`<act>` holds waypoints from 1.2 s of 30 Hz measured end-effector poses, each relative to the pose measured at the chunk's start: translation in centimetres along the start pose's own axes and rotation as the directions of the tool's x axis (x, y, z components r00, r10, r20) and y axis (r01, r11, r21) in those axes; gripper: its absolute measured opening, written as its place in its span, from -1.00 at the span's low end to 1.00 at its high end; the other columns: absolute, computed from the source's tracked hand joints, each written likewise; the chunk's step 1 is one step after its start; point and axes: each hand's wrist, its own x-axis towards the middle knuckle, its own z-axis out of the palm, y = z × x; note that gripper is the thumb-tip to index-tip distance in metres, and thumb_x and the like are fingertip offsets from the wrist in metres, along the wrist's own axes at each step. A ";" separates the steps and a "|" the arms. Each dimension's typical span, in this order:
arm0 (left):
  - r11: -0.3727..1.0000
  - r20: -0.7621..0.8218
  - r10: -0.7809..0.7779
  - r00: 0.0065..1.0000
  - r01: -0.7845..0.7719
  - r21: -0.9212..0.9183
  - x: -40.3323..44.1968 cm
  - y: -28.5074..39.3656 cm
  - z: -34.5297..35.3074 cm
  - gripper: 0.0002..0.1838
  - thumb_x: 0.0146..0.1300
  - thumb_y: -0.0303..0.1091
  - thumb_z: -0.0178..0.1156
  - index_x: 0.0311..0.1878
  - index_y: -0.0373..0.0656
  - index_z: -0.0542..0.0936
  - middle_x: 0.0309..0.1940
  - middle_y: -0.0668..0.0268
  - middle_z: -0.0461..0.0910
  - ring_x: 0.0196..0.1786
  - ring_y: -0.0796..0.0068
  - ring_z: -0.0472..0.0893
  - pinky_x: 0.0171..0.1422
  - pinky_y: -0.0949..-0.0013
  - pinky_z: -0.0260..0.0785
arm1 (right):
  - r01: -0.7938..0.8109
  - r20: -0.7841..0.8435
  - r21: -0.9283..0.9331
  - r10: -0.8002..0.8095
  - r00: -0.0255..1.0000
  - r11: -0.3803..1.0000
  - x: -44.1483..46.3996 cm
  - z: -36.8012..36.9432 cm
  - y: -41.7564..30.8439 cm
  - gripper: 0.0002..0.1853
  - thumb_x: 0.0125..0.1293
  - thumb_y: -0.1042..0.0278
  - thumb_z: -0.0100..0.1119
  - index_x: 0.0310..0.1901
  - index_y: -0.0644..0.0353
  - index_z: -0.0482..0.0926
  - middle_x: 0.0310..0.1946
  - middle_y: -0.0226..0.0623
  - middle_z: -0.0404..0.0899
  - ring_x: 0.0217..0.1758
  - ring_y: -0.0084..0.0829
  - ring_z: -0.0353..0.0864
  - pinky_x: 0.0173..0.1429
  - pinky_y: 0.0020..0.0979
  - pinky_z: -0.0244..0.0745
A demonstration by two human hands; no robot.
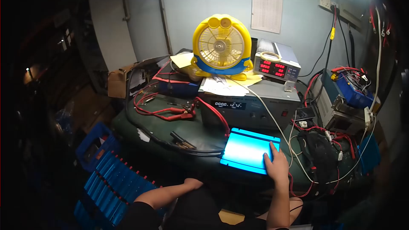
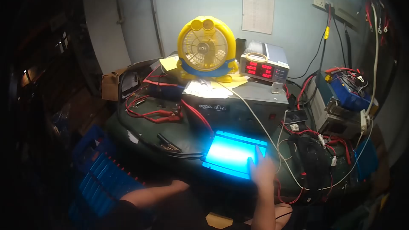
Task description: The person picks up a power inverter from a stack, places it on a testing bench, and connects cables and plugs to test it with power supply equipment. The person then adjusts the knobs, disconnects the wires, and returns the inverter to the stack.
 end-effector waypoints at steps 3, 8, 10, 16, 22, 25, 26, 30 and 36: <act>0.999 -0.063 -0.008 0.998 0.010 0.034 -0.7 -1.3 0.0 -0.35 0.37 0.24 -0.01 0.06 -0.10 0.79 0.10 0.06 0.75 0.22 0.01 0.70 0.31 0.07 0.51 | -0.006 0.010 0.013 0.006 1.000 1.000 -0.1 -0.5 -0.5 -0.32 0.43 -0.01 0.17 0.53 0.02 0.41 0.23 0.37 0.55 0.30 0.29 0.55 0.42 0.03 0.44; 0.999 -0.206 -0.034 0.978 0.025 -0.047 -3.6 -2.6 -1.7 -0.41 0.32 0.15 0.02 -0.12 -0.17 0.82 -0.04 0.01 0.77 0.10 -0.03 0.73 0.25 0.05 0.52 | -0.013 0.014 0.030 0.013 1.000 0.999 0.2 -0.3 -0.3 -0.32 0.43 0.00 0.18 0.52 0.05 0.42 0.24 0.37 0.54 0.31 0.28 0.55 0.42 0.03 0.43; 0.998 -0.185 -0.026 0.982 0.017 -0.054 -4.4 -2.7 -1.9 -0.38 0.45 0.10 -0.08 -0.14 -0.26 0.80 -0.04 -0.05 0.76 0.12 -0.07 0.71 0.27 0.01 0.49 | -0.014 0.019 0.034 0.013 1.000 0.999 -0.1 -0.3 -0.4 -0.33 0.43 -0.01 0.18 0.52 0.04 0.42 0.26 0.37 0.53 0.32 0.28 0.54 0.43 0.03 0.43; 0.997 -0.198 -0.027 0.980 0.012 -0.078 -4.4 -2.1 -2.2 -0.38 0.44 0.10 -0.09 -0.12 -0.24 0.80 -0.03 -0.03 0.76 0.12 -0.07 0.71 0.26 0.01 0.50 | -0.041 0.014 0.007 0.040 0.999 0.999 -0.2 -0.1 -0.5 -0.32 0.43 -0.03 0.18 0.54 -0.03 0.40 0.30 0.38 0.50 0.36 0.29 0.51 0.47 0.04 0.40; 0.998 -0.184 -0.015 0.983 0.004 -0.059 -4.4 -1.4 -2.5 -0.39 0.41 0.08 -0.08 -0.09 -0.24 0.80 -0.02 -0.02 0.76 0.13 -0.05 0.71 0.26 0.01 0.50 | -0.013 0.011 0.057 0.012 1.000 0.998 0.0 -0.2 -0.5 -0.32 0.43 -0.03 0.19 0.54 -0.03 0.40 0.31 0.39 0.48 0.39 0.30 0.48 0.48 0.06 0.38; 0.994 -0.234 -0.032 0.972 0.007 -0.105 -3.7 -2.2 -1.7 -0.40 0.30 0.12 0.02 -0.16 -0.24 0.81 -0.06 -0.02 0.77 0.09 -0.06 0.72 0.27 0.03 0.51 | -0.046 0.030 0.030 0.045 0.999 0.998 0.0 -0.3 -0.6 -0.31 0.40 -0.01 0.23 0.52 0.02 0.43 0.39 0.27 0.45 0.37 0.24 0.53 0.41 0.10 0.46; 0.995 -0.235 -0.033 0.972 0.009 -0.104 -3.9 -2.1 -2.1 -0.40 0.30 0.12 0.02 -0.16 -0.24 0.81 -0.06 -0.02 0.77 0.09 -0.06 0.72 0.27 0.03 0.51 | -0.040 0.006 0.016 0.040 0.999 0.999 0.0 -0.2 -0.5 -0.32 0.42 -0.02 0.21 0.53 0.00 0.42 0.37 0.30 0.46 0.37 0.26 0.51 0.43 0.06 0.44; 0.993 -0.236 -0.051 0.970 0.024 -0.118 -4.5 -2.2 -2.5 -0.39 0.29 0.13 0.01 -0.16 -0.26 0.81 -0.07 -0.05 0.76 0.08 -0.07 0.72 0.25 0.01 0.51 | -0.051 -0.005 -0.004 0.051 0.999 0.999 -0.1 0.2 0.0 -0.33 0.44 -0.02 0.19 0.54 -0.04 0.41 0.33 0.29 0.48 0.35 0.26 0.52 0.43 0.02 0.43; 0.994 -0.244 -0.035 0.969 0.008 -0.110 -3.8 -2.5 -2.0 -0.39 0.30 0.12 0.00 -0.17 -0.25 0.81 -0.08 -0.04 0.77 0.08 -0.08 0.72 0.25 0.01 0.51 | -0.068 0.021 0.019 0.068 0.997 0.997 -0.1 -0.3 -0.5 -0.33 0.44 -0.03 0.18 0.54 -0.08 0.41 0.25 0.23 0.50 0.31 0.21 0.55 0.39 -0.01 0.46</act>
